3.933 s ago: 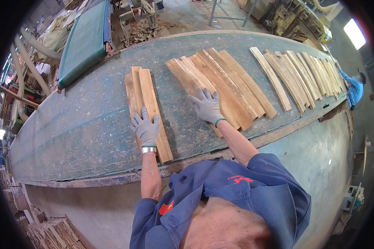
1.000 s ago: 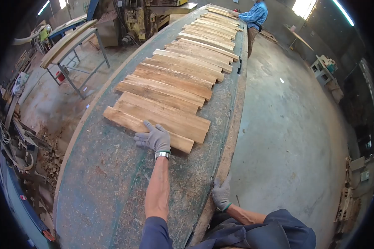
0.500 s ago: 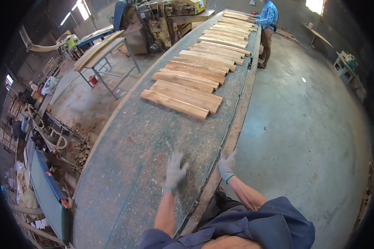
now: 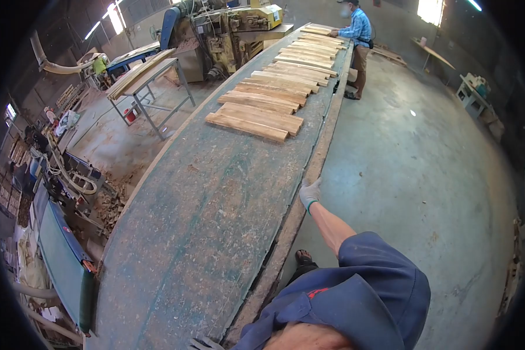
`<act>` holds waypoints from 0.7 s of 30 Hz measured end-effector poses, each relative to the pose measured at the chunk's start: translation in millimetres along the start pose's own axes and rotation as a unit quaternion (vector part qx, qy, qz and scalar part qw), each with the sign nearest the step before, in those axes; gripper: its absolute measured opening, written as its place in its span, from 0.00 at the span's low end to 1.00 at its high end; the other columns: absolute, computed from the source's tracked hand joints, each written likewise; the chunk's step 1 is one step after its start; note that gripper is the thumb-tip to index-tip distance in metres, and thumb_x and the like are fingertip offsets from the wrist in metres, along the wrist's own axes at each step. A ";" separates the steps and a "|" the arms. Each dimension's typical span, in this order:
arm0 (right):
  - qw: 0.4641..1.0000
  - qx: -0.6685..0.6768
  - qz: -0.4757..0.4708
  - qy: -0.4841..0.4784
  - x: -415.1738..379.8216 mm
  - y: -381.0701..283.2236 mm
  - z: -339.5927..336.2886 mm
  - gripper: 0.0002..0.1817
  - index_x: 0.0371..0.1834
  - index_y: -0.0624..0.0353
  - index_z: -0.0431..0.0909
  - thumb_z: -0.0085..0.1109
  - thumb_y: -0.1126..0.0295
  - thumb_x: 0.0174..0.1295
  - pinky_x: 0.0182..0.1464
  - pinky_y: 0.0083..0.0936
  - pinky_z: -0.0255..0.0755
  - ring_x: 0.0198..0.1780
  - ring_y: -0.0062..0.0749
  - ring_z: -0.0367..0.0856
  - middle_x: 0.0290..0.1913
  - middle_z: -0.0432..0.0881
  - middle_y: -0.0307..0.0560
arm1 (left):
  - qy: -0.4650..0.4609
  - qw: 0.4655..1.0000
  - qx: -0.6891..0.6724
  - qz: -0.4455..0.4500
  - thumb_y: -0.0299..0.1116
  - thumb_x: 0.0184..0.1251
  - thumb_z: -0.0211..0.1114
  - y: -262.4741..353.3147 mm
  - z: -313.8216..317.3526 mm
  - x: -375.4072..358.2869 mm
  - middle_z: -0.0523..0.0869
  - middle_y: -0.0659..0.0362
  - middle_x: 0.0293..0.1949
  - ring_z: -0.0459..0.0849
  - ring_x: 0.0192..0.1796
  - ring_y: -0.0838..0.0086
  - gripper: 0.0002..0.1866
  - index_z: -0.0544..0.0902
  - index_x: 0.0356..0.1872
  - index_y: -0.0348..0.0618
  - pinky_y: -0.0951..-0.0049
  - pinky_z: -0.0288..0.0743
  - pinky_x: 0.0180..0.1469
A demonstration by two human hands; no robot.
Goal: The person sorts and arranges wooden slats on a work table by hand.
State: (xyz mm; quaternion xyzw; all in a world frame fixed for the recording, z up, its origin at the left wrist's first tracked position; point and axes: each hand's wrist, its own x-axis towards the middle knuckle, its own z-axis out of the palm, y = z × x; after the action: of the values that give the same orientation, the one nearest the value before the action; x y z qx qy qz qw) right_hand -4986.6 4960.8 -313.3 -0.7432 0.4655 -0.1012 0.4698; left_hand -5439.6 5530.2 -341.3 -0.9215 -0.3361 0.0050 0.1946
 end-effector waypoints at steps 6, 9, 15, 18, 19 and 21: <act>0.997 -0.045 0.044 0.039 -33.1 -4.0 0.6 0.45 0.81 0.57 0.44 0.47 0.44 0.69 0.68 0.48 0.67 0.67 0.61 0.74 0.68 0.71 0.71 | 0.085 0.989 -0.120 0.018 0.61 0.74 0.48 1.2 -57.7 -22.1 0.68 0.42 0.72 0.61 0.74 0.39 0.33 0.74 0.68 0.49 0.34 0.48 0.73; 0.995 -0.061 0.038 0.064 -36.6 -0.3 6.6 0.43 0.80 0.57 0.48 0.48 0.44 0.68 0.62 0.50 0.71 0.61 0.62 0.79 0.61 0.77 0.71 | 0.157 0.969 -0.193 0.001 0.58 0.74 0.50 4.5 -56.0 -21.5 0.70 0.41 0.70 0.63 0.72 0.38 0.31 0.76 0.66 0.48 0.32 0.49 0.72; 0.993 -0.087 0.044 0.073 -46.3 -4.0 5.4 0.42 0.78 0.60 0.51 0.46 0.44 0.68 0.59 0.51 0.73 0.57 0.62 0.82 0.57 0.80 0.71 | 0.173 0.959 -0.218 -0.052 0.58 0.73 0.52 3.6 -72.4 -23.7 0.70 0.43 0.71 0.63 0.72 0.38 0.30 0.77 0.65 0.50 0.31 0.47 0.73; 0.991 -0.102 0.053 0.068 -53.2 -5.0 5.6 0.41 0.78 0.60 0.52 0.45 0.44 0.68 0.59 0.51 0.73 0.58 0.62 0.81 0.58 0.80 0.70 | 0.150 0.958 -0.236 -0.071 0.58 0.73 0.52 1.9 -82.0 -21.9 0.69 0.43 0.71 0.62 0.74 0.40 0.30 0.73 0.70 0.55 0.34 0.49 0.74; 0.990 -0.107 0.056 0.067 -55.5 -4.2 6.9 0.41 0.78 0.60 0.52 0.45 0.44 0.69 0.59 0.50 0.73 0.58 0.62 0.81 0.58 0.80 0.70 | 0.141 0.957 -0.239 -0.079 0.59 0.73 0.52 2.6 -93.2 -21.1 0.69 0.42 0.71 0.62 0.74 0.41 0.31 0.72 0.71 0.56 0.35 0.49 0.74; 0.990 -0.112 0.060 0.065 -61.4 -8.5 4.6 0.41 0.78 0.60 0.52 0.44 0.45 0.69 0.59 0.50 0.73 0.58 0.61 0.81 0.58 0.80 0.70 | 0.124 0.956 -0.247 -0.097 0.59 0.73 0.51 4.9 -108.6 -21.3 0.68 0.42 0.72 0.62 0.75 0.42 0.32 0.69 0.74 0.59 0.37 0.51 0.74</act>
State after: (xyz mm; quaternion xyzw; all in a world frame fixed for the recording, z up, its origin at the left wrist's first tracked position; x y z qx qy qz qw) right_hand -5012.4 5013.0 -291.4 -0.7539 0.5468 -0.0683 0.3577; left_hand -5437.9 5474.9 -245.3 -0.8971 -0.3882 -0.2111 0.0005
